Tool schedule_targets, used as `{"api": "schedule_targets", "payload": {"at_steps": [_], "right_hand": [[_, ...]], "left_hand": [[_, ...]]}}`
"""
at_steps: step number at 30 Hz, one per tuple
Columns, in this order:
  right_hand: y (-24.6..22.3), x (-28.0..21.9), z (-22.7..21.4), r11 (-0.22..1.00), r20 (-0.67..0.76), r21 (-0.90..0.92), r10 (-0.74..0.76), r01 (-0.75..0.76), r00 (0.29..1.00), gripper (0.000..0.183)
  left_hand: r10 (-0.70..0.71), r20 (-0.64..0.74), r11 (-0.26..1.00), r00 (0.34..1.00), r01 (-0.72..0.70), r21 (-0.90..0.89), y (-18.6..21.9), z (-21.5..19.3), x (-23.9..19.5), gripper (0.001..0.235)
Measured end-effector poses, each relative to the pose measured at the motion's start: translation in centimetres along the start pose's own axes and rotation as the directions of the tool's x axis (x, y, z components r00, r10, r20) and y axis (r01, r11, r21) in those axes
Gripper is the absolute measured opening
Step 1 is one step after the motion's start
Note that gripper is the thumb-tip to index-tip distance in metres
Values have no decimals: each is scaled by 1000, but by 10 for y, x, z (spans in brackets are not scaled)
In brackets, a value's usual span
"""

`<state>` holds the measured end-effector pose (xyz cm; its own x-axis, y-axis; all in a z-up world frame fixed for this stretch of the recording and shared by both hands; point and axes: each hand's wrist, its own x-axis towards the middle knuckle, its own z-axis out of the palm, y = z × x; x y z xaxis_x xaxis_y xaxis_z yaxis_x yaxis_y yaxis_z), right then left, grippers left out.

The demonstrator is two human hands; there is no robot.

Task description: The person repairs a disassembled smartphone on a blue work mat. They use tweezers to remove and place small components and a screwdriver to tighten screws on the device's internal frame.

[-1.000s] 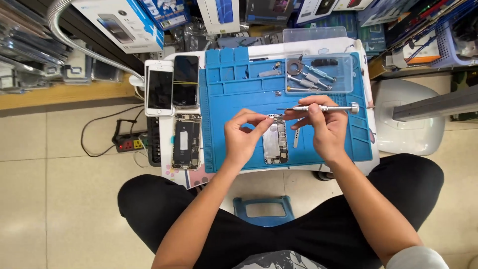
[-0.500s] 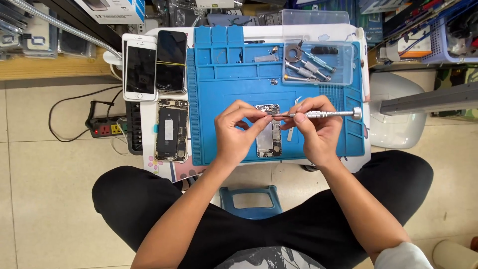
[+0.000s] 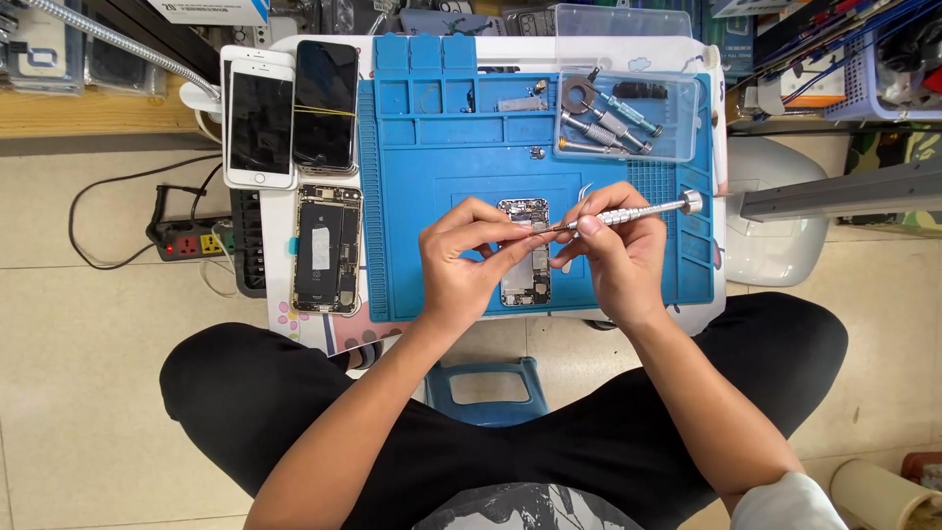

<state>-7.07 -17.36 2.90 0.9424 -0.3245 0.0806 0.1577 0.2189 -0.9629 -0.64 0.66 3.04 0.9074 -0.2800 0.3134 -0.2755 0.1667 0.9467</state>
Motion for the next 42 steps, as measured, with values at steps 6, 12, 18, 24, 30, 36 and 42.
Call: {"api": "schedule_targets", "payload": {"at_steps": [6, 12, 18, 24, 30, 36, 42], "right_hand": [[0, -1, 2, 1000, -3, 7, 21, -21, 1000, 25], [1, -2, 1, 999, -7, 33, 41, -41, 999, 24], [2, -2, 0, 999, -11, 21, 46, -46, 999, 24], [5, 0, -3, 999, 0, -24, 32, -32, 999, 25], [8, 1, -11, 997, 7, -71, 23, -23, 1000, 24], [24, 1, -20, 995, 0, -75, 64, -64, 998, 24], [29, 12, -27, 992, -47, -109, 55, -60, 997, 24]], "left_hand": [[13, 12, 1000, 1000, -13, 5, -3, -1, 0, 18], [5, 4, 1000, 1000, -5, -14, -4, 1, -1, 18], [-19, 17, 1000, 1000, 19, -20, -9, 1, 0, 18], [-27, 23, 1000, 999, 27, 4, -13, 1, 0, 18], [-37, 54, 999, 998, 35, 27, -16, 5, 2, 17], [-110, 75, 993, 991, 107, 52, -28, 5, -2, 21], [-162, 106, 971, 981, 140, 192, -24, 0, 5, 39]]}}
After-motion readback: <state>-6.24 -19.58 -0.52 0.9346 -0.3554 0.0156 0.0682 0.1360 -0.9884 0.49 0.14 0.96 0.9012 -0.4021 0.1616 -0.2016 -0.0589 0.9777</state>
